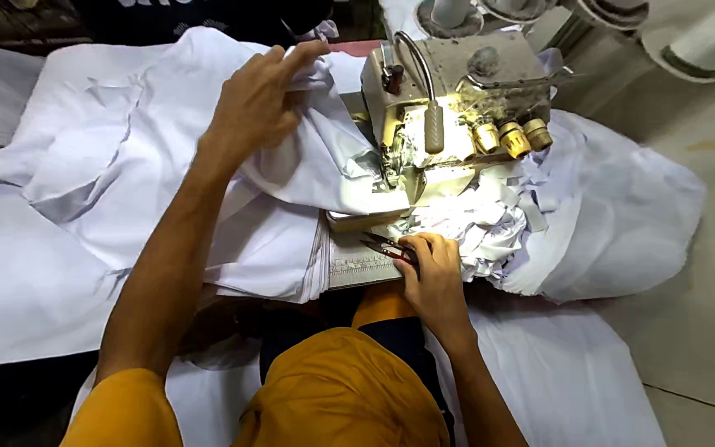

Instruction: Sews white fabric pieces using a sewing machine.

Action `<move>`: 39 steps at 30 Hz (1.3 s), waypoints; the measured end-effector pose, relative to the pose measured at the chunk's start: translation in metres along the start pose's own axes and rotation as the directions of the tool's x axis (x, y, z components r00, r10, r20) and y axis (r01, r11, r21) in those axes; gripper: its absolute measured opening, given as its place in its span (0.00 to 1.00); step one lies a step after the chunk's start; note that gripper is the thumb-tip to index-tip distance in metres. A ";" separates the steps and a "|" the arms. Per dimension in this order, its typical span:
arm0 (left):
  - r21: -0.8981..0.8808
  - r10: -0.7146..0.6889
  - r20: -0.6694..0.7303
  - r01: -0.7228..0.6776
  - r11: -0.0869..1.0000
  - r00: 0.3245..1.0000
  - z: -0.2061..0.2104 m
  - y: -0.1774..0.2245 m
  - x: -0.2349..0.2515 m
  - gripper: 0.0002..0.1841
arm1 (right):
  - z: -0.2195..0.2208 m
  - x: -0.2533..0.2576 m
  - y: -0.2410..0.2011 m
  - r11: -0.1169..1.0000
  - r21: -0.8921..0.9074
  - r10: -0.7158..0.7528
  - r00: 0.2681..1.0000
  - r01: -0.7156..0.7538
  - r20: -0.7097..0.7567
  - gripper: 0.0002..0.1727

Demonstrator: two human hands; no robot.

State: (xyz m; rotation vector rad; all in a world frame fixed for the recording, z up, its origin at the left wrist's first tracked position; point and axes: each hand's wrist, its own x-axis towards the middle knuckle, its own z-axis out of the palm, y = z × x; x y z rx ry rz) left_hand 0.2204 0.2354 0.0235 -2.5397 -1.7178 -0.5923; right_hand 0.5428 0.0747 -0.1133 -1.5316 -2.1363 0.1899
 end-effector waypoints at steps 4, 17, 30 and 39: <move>-0.111 0.029 -0.022 -0.031 0.993 0.999 -0.052 -0.027 -0.041 0.27 | 0.003 -0.001 0.006 0.988 -0.112 -0.102 0.994 0.104 0.024 0.16; -0.325 -0.506 -0.337 0.406 0.854 0.794 -0.088 -0.046 -0.214 0.28 | -0.030 -0.007 -0.017 0.983 -0.021 -0.180 0.979 0.183 0.100 0.15; -0.418 -0.534 -0.367 0.378 0.826 0.762 -0.071 -0.037 -0.244 0.28 | -0.027 0.074 -0.107 -0.028 0.795 -0.131 0.790 -0.606 0.598 0.25; -0.164 -0.625 -0.225 0.604 0.780 0.747 -0.081 -0.045 -0.253 0.25 | -0.035 0.066 -0.087 0.061 0.807 -0.280 0.766 -0.587 0.578 0.22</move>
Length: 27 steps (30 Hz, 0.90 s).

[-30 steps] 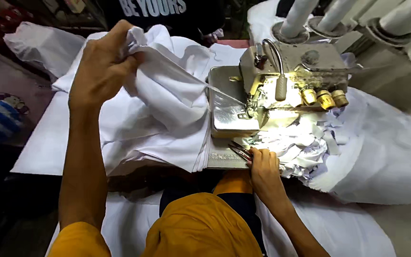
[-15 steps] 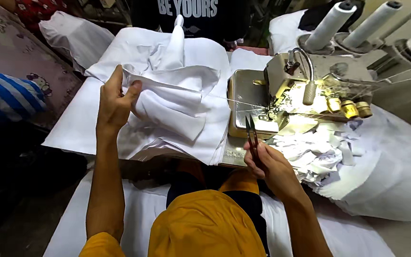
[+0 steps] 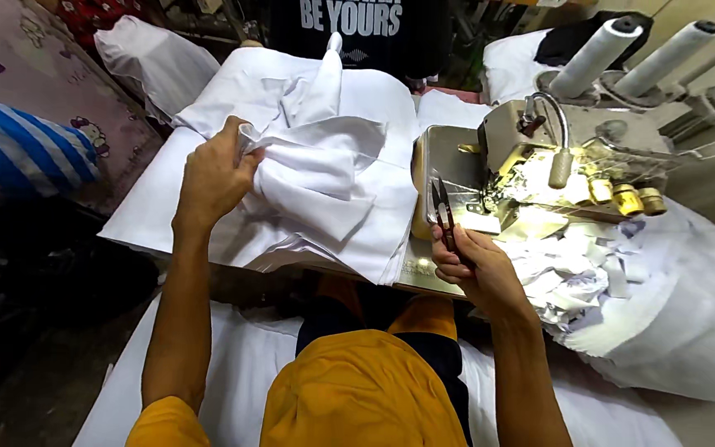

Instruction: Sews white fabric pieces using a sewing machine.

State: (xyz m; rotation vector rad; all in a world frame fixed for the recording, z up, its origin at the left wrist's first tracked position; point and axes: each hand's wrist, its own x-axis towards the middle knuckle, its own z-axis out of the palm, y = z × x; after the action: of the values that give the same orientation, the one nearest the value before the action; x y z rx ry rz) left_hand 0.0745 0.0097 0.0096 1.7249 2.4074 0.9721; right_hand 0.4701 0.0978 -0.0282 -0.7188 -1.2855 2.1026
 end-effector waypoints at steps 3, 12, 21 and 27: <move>-0.037 0.035 -0.002 -0.035 0.999 0.999 -0.003 -0.005 0.000 0.22 | 0.005 0.000 -0.003 0.997 0.050 0.063 0.998 -0.064 0.012 0.23; -0.018 0.144 -0.029 -0.144 0.989 0.989 -0.013 -0.009 -0.010 0.24 | 0.029 0.040 -0.007 0.995 0.097 -0.010 0.988 0.025 -0.156 0.24; 0.175 0.713 0.400 -0.812 0.557 0.576 0.030 0.032 -0.065 0.36 | -0.021 -0.023 0.033 0.539 -0.842 -0.150 0.987 0.027 -0.064 0.24; 0.078 0.752 0.370 -0.825 0.560 0.545 0.001 0.050 0.016 0.07 | -0.011 -0.030 0.068 -0.033 -0.961 -0.396 0.887 -0.273 -0.239 0.24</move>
State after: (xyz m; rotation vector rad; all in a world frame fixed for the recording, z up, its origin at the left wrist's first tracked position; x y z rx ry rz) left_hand 0.1108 0.0338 0.0388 2.9195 1.5196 0.3336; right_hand 0.4856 0.0572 -0.0897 -1.5582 -2.3792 0.2716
